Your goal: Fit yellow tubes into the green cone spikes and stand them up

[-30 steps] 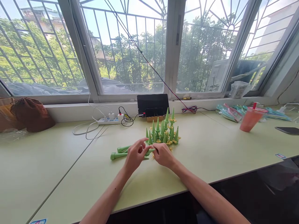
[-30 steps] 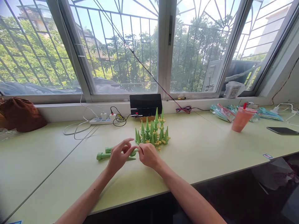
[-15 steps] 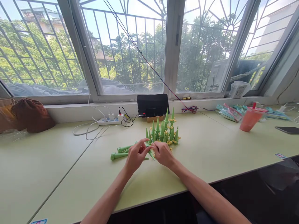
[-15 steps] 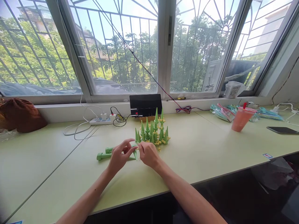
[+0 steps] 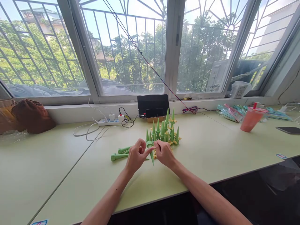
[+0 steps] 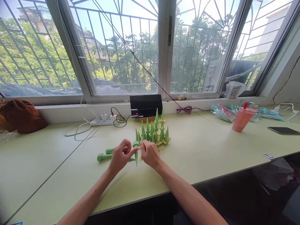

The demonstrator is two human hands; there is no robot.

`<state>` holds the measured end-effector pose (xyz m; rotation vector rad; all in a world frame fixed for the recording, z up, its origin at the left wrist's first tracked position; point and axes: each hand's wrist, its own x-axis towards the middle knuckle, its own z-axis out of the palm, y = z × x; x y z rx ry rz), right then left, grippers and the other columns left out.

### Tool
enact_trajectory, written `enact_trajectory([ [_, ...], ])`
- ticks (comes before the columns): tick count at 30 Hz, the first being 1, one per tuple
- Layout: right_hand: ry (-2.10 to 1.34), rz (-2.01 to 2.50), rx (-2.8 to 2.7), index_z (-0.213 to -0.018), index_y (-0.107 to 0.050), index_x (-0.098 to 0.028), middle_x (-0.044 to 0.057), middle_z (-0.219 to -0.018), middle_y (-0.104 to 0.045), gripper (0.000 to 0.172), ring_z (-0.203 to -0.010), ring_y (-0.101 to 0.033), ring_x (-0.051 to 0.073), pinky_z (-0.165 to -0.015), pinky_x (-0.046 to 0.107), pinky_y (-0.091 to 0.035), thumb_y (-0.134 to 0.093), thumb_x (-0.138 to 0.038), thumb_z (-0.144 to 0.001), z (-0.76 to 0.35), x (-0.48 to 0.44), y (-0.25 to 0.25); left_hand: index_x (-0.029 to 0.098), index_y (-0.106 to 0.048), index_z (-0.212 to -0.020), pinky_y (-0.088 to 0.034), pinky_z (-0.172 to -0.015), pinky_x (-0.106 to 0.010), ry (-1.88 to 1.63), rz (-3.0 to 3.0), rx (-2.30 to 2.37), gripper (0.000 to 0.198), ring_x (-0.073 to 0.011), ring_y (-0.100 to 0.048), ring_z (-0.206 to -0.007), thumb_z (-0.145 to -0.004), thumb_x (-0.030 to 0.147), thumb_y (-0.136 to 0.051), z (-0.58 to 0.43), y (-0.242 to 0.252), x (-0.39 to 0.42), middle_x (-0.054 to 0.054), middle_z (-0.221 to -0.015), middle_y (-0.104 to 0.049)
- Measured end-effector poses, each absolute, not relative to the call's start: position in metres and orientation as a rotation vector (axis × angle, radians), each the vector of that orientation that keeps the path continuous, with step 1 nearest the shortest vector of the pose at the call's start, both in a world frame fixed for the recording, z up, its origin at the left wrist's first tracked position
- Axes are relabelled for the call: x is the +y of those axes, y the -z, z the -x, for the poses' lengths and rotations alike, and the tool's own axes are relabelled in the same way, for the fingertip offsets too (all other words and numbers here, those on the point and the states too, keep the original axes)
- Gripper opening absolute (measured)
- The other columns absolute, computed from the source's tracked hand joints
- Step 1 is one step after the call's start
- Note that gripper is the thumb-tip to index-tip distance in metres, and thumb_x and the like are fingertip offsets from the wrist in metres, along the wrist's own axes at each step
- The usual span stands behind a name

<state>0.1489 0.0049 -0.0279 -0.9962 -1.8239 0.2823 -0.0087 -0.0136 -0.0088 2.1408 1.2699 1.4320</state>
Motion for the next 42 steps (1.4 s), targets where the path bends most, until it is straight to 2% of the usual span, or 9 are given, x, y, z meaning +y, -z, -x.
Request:
enact_trajectory([
  [5,-0.304,0.982,-1.790,-0.063,-0.031,-0.020,-0.005,-0.054,-0.035,0.036,-0.048,-0.029,0.009,-0.051,0.024,-0.023,-0.034,-0.031,-0.097,-0.150,0.004,0.027,0.017,-0.047,-0.058,-0.029,-0.049,-0.020,-1.366,-2.277,1.320,0.038,-0.0079,-0.032,-0.050,-0.080,0.043,-0.063,0.010,0.010,-0.011,0.006,-0.051,-0.039],
  [11,-0.352,0.947,-1.755,-0.063,-0.030,-0.020,-0.005,-0.053,-0.035,0.036,-0.048,-0.029,0.009,-0.050,0.024,-0.023,-0.035,-0.033,-0.097,-0.151,0.003,0.023,0.016,-0.051,-0.056,-0.029,-0.050,-0.021,-1.285,-2.300,1.325,0.038,-0.0084,-0.032,-0.049,-0.082,0.042,-0.062,0.010,0.012,-0.010,0.005,-0.049,-0.041],
  [24,-0.393,0.953,-1.726,-0.062,-0.031,-0.020,-0.005,-0.052,-0.034,0.038,-0.048,-0.028,0.010,-0.050,0.025,-0.022,-0.035,-0.035,-0.096,-0.149,0.001,0.021,0.018,-0.041,-0.061,-0.030,-0.052,-0.020,-1.234,-2.257,1.326,0.036,-0.0079,-0.034,-0.052,-0.081,0.037,-0.063,0.009,0.015,-0.008,0.006,-0.055,-0.043],
  [42,-0.507,1.002,-1.749,-0.058,-0.031,-0.020,-0.004,-0.052,-0.037,0.039,-0.049,-0.031,0.010,-0.050,0.025,-0.023,-0.037,-0.036,-0.093,-0.151,0.002,0.021,0.017,-0.039,-0.057,-0.029,-0.050,-0.021,-1.343,-2.350,1.233,0.040,-0.0079,-0.030,-0.051,-0.081,0.036,-0.065,0.012,0.020,-0.005,0.006,-0.053,-0.038],
])
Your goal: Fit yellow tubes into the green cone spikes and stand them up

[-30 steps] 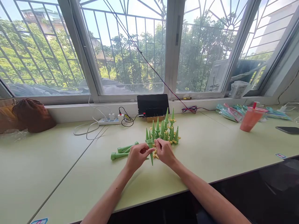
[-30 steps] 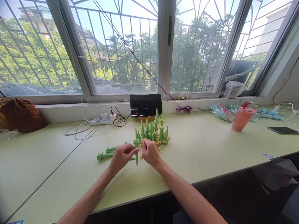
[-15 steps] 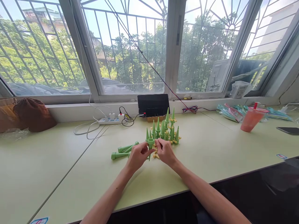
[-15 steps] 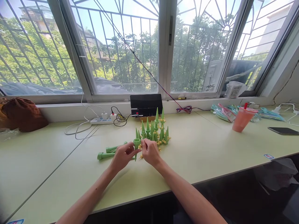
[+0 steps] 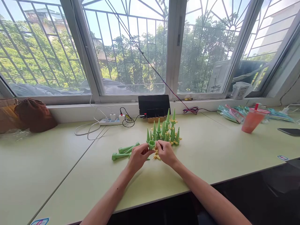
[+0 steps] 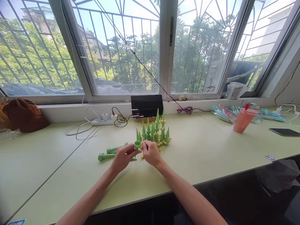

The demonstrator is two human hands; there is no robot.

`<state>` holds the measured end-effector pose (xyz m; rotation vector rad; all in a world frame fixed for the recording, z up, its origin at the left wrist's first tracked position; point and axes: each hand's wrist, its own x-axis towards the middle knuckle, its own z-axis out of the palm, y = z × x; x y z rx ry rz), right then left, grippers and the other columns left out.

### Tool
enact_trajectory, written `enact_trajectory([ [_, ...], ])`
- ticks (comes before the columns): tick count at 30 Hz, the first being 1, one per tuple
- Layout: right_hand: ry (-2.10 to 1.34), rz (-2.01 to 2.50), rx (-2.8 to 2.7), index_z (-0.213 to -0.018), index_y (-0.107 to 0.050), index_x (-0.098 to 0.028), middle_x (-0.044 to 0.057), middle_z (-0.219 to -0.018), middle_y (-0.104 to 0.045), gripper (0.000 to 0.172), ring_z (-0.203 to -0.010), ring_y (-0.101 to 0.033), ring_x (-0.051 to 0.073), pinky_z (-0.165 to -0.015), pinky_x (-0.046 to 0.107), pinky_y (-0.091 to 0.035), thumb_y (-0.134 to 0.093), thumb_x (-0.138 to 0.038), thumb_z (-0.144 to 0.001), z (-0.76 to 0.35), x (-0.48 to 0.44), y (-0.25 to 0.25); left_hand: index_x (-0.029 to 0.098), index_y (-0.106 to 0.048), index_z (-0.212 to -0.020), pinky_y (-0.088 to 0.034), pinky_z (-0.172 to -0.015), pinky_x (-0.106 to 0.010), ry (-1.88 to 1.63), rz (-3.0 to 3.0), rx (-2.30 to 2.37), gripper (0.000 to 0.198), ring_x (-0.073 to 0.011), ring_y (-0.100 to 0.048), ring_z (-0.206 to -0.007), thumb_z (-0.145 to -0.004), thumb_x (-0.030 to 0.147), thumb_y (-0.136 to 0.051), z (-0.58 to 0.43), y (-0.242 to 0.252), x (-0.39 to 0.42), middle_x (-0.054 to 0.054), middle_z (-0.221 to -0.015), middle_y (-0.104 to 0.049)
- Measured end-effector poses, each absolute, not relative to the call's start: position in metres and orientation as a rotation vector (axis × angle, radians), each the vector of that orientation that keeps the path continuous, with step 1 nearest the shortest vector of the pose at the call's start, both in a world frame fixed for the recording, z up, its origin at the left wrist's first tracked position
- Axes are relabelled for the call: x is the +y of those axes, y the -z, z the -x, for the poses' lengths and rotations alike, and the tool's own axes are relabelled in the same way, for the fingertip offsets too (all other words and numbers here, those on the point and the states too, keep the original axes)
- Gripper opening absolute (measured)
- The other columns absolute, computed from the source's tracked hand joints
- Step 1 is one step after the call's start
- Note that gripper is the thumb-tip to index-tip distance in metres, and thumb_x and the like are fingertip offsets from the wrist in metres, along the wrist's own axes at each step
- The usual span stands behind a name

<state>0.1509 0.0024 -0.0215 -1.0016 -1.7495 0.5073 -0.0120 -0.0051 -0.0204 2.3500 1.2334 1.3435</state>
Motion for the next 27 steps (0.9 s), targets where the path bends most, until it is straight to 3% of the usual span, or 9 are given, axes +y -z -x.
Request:
enact_trajectory([
  [8,-0.642,0.957,-1.757,-0.056,-0.036,-0.019,-0.004,-0.051,-0.037,0.039,-0.049,-0.033,0.010,-0.048,0.023,-0.025,-0.039,-0.035,-0.091,-0.152,0.004,0.020,0.017,-0.043,-0.057,-0.031,-0.051,-0.023,-1.335,-2.455,1.183,0.039,-0.0092,-0.033,-0.052,-0.085,0.038,-0.061,0.013,0.019,-0.007,0.005,-0.054,-0.040],
  [14,-0.683,0.935,-1.730,-0.057,-0.033,-0.020,-0.004,-0.050,-0.034,0.040,-0.047,-0.032,0.010,-0.046,0.023,-0.025,-0.039,-0.040,-0.092,-0.151,0.005,0.022,0.017,-0.050,-0.061,-0.038,-0.052,-0.022,-1.271,-2.445,1.196,0.034,-0.0097,-0.043,-0.053,-0.088,0.037,-0.057,0.014,0.015,-0.011,0.003,-0.057,-0.048],
  [19,-0.565,0.940,-1.685,-0.060,-0.034,-0.020,-0.004,-0.054,-0.034,0.040,-0.050,-0.031,0.010,-0.048,0.023,-0.025,-0.038,-0.041,-0.094,-0.151,0.002,0.019,0.018,-0.061,-0.084,-0.046,-0.052,-0.019,-1.247,-2.329,1.156,0.018,-0.0086,-0.056,-0.056,-0.091,0.030,-0.049,0.013,0.015,-0.010,0.000,-0.071,-0.056],
  [22,-0.518,0.926,-1.655,-0.064,-0.035,-0.020,-0.005,-0.055,-0.033,0.037,-0.051,-0.029,0.010,-0.049,0.023,-0.024,-0.037,-0.039,-0.095,-0.151,-0.001,0.017,0.019,-0.061,-0.100,-0.049,-0.050,-0.018,-1.285,-2.233,1.152,0.019,-0.0093,-0.062,-0.060,-0.091,0.024,-0.045,0.010,0.012,-0.011,-0.003,-0.084,-0.060],
  [25,-0.495,0.909,-1.630,-0.065,-0.035,-0.020,-0.005,-0.056,-0.031,0.036,-0.051,-0.028,0.010,-0.050,0.023,-0.025,-0.037,-0.039,-0.096,-0.152,-0.002,0.016,0.020,-0.056,-0.108,-0.048,-0.043,-0.018,-1.324,-2.071,1.169,0.022,-0.0092,-0.063,-0.056,-0.089,0.028,-0.049,0.007,0.008,-0.012,-0.004,-0.096,-0.062],
  [27,-0.478,0.904,-1.622,-0.065,-0.033,-0.020,-0.005,-0.056,-0.031,0.036,-0.052,-0.028,0.010,-0.050,0.023,-0.025,-0.037,-0.038,-0.096,-0.153,-0.002,0.016,0.019,-0.054,-0.105,-0.045,-0.038,-0.018,-1.362,-1.942,1.166,0.022,-0.0086,-0.061,-0.050,-0.089,0.035,-0.051,0.005,0.006,-0.011,-0.004,-0.093,-0.063],
])
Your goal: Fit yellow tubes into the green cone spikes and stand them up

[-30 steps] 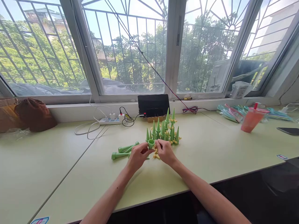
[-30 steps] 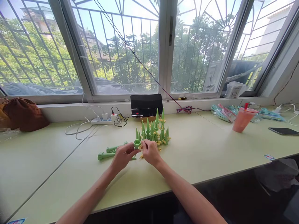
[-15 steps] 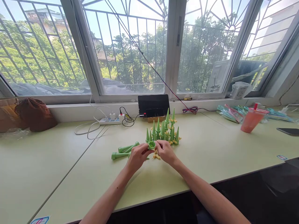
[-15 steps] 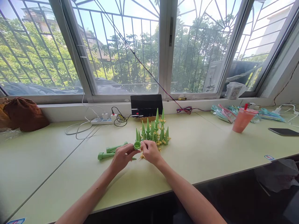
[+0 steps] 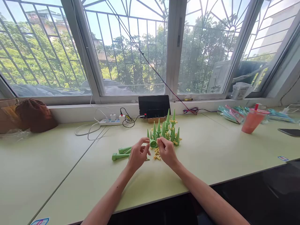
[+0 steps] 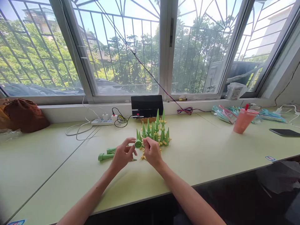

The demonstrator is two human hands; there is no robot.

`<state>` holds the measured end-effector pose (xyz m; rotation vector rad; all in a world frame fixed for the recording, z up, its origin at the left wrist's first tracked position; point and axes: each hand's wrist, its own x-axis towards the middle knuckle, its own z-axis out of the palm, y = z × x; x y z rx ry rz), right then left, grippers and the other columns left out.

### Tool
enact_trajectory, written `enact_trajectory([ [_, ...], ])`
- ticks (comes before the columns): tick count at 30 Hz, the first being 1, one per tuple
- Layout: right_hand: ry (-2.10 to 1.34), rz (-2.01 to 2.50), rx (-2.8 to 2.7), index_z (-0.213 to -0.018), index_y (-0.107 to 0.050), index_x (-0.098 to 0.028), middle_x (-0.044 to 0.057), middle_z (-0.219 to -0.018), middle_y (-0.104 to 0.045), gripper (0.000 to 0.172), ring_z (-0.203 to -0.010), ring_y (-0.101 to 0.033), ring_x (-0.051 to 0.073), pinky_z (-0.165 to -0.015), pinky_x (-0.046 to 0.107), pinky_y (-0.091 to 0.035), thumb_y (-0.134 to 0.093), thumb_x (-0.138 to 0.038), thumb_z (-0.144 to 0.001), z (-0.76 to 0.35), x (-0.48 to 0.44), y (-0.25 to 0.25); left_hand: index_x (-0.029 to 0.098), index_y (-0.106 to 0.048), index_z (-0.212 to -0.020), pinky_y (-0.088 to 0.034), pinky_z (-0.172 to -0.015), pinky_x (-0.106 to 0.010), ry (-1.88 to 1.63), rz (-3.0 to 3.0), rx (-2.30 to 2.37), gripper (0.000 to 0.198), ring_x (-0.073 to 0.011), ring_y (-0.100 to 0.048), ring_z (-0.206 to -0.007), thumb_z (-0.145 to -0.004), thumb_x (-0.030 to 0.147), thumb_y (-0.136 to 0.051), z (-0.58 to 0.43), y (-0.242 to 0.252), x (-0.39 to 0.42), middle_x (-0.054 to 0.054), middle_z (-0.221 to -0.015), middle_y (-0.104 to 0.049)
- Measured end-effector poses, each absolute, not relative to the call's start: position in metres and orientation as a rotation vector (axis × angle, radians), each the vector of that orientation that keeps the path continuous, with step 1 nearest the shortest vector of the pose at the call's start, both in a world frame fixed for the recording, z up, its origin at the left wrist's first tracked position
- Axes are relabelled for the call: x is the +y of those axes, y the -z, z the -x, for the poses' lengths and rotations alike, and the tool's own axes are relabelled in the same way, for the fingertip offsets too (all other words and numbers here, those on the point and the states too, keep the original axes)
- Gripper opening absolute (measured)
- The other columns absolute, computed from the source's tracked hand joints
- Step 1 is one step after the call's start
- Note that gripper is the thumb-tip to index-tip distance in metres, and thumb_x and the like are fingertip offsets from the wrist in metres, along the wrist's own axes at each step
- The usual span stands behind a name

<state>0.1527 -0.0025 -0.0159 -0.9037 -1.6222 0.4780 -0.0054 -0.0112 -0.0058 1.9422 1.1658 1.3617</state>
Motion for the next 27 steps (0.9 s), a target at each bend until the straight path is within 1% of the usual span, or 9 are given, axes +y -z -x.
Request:
enact_trajectory([
  [2,-0.461,0.901,-1.626,-0.065,-0.032,-0.020,-0.005,-0.057,-0.031,0.036,-0.052,-0.028,0.010,-0.051,0.023,-0.025,-0.037,-0.038,-0.096,-0.1529,-0.0025,0.0153,0.017,-0.054,-0.091,-0.043,-0.036,-0.018,-1.383,-1.828,1.132,0.027,-0.0084,-0.058,-0.044,-0.090,0.043,-0.050,0.0051,0.0049,-0.0094,-0.001,-0.079,-0.063],
  [4,-0.445,0.901,-1.643,-0.065,-0.033,-0.020,-0.005,-0.057,-0.032,0.036,-0.053,-0.028,0.010,-0.051,0.023,-0.025,-0.037,-0.038,-0.096,-0.1529,-0.0029,0.0144,0.015,-0.054,-0.075,-0.042,-0.035,-0.019,-1.350,-1.745,1.082,0.039,-0.0089,-0.055,-0.040,-0.091,0.050,-0.045,0.0057,0.0049,-0.0074,0.000,-0.062,-0.061],
  [7,-0.432,0.889,-1.683,-0.065,-0.037,-0.020,-0.004,-0.058,-0.034,0.036,-0.054,-0.030,0.010,-0.052,0.023,-0.026,-0.036,-0.036,-0.097,-0.1529,-0.0040,0.0134,0.013,-0.054,-0.061,-0.042,-0.035,-0.020,-1.219,-1.691,1.019,0.054,-0.0100,-0.053,-0.037,-0.090,0.057,-0.042,0.0065,0.0052,-0.0062,-0.002,-0.048,-0.058],
  [13,-0.444,0.883,-1.720,-0.065,-0.041,-0.019,-0.004,-0.058,-0.036,0.035,-0.054,-0.032,0.011,-0.053,0.024,-0.027,-0.036,-0.036,-0.096,-0.1520,-0.0035,0.0156,0.012,-0.058,-0.058,-0.043,-0.037,-0.021,-1.103,-1.655,1.001,0.057,-0.0109,-0.054,-0.037,-0.087,0.060,-0.046,0.0058,0.0022,-0.0099,-0.005,-0.049,-0.062],
  [21,-0.456,0.888,-1.725,-0.062,-0.032,-0.020,-0.005,-0.055,-0.032,0.038,-0.052,-0.028,0.010,-0.051,0.024,-0.024,-0.036,-0.036,-0.096,-0.1489,-0.0012,0.0202,0.010,-0.061,-0.059,-0.043,-0.037,-0.021,-1.075,-1.606,0.980,0.061,-0.0116,-0.055,-0.039,-0.085,0.063,-0.046,0.0071,0.0057,-0.0077,-0.007,-0.052,-0.063],
  [27,-0.452,0.891,-1.737,-0.062,-0.032,-0.020,-0.005,-0.055,-0.033,0.039,-0.051,-0.029,0.010,-0.050,0.024,-0.025,-0.035,-0.038,-0.096,-0.1492,-0.0011,0.0206,0.011,-0.061,-0.060,-0.043,-0.038,-0.021,-1.070,-1.607,0.979,0.058,-0.0116,-0.055,-0.039,-0.086,0.061,-0.047,0.0088,0.0072,-0.0072,-0.008,-0.055,-0.065],
])
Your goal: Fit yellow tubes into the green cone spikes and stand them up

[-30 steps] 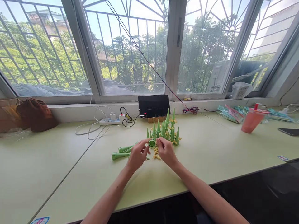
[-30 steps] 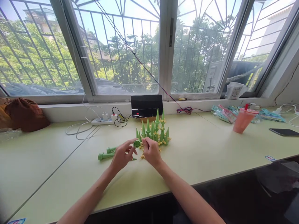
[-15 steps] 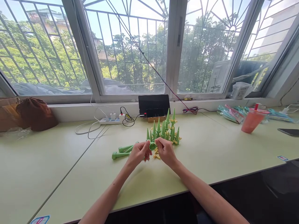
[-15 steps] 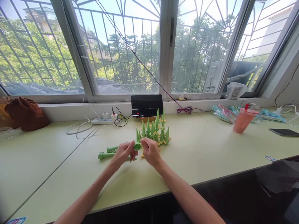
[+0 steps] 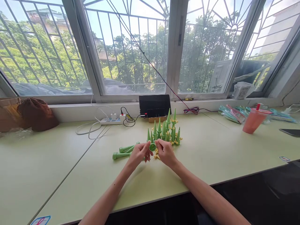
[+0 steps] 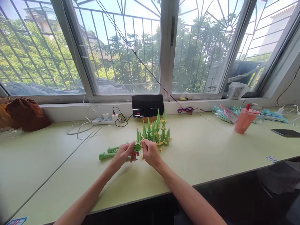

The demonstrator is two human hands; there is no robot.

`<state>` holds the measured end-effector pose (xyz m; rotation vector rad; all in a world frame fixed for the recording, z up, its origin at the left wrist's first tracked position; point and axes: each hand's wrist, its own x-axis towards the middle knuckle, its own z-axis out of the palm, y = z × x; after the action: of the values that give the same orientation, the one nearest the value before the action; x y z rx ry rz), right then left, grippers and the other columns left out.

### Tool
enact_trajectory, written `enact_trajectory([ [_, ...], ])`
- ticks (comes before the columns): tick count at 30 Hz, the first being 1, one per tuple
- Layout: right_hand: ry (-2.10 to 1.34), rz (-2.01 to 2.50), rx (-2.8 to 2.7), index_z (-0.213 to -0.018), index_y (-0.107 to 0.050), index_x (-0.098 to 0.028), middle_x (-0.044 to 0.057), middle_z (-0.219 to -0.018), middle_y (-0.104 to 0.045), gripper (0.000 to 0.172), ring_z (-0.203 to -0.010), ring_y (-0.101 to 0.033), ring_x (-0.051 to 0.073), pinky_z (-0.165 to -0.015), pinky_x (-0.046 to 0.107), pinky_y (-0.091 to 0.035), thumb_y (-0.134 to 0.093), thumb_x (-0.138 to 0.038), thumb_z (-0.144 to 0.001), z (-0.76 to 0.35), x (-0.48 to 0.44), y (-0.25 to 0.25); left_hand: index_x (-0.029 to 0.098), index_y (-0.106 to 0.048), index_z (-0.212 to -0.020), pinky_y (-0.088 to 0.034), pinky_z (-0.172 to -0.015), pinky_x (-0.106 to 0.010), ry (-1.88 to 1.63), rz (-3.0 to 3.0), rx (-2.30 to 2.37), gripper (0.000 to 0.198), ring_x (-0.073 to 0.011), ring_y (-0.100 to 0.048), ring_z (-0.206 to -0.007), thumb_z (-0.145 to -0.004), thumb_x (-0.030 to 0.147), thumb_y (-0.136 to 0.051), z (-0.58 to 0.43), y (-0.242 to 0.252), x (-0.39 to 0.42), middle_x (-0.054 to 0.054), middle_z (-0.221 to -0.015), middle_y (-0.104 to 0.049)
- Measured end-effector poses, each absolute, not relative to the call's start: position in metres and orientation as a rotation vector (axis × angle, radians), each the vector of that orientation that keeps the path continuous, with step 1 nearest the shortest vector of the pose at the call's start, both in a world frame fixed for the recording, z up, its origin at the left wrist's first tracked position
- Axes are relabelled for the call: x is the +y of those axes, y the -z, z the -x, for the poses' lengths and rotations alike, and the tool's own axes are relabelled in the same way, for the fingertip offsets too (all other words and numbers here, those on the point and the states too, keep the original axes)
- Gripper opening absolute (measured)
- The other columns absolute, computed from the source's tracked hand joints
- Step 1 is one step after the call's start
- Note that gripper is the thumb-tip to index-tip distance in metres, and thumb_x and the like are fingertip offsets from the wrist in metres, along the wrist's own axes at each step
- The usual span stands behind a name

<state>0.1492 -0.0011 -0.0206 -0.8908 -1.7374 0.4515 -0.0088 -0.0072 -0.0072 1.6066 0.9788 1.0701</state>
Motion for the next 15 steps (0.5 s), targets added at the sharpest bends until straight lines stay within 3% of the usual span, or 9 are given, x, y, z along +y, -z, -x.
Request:
enact_trajectory([
  [15,-0.471,0.887,-1.731,-0.063,-0.029,-0.020,-0.005,-0.055,-0.033,0.037,-0.051,-0.029,0.010,-0.051,0.024,-0.023,-0.036,-0.036,-0.096,-0.1494,0.0004,0.0223,0.013,-0.057,-0.065,-0.041,-0.038,-0.021,-1.066,-1.663,0.986,0.050,-0.0121,-0.055,-0.040,-0.086,0.058,-0.048,0.0080,0.0023,-0.0106,-0.004,-0.050,-0.061],
])
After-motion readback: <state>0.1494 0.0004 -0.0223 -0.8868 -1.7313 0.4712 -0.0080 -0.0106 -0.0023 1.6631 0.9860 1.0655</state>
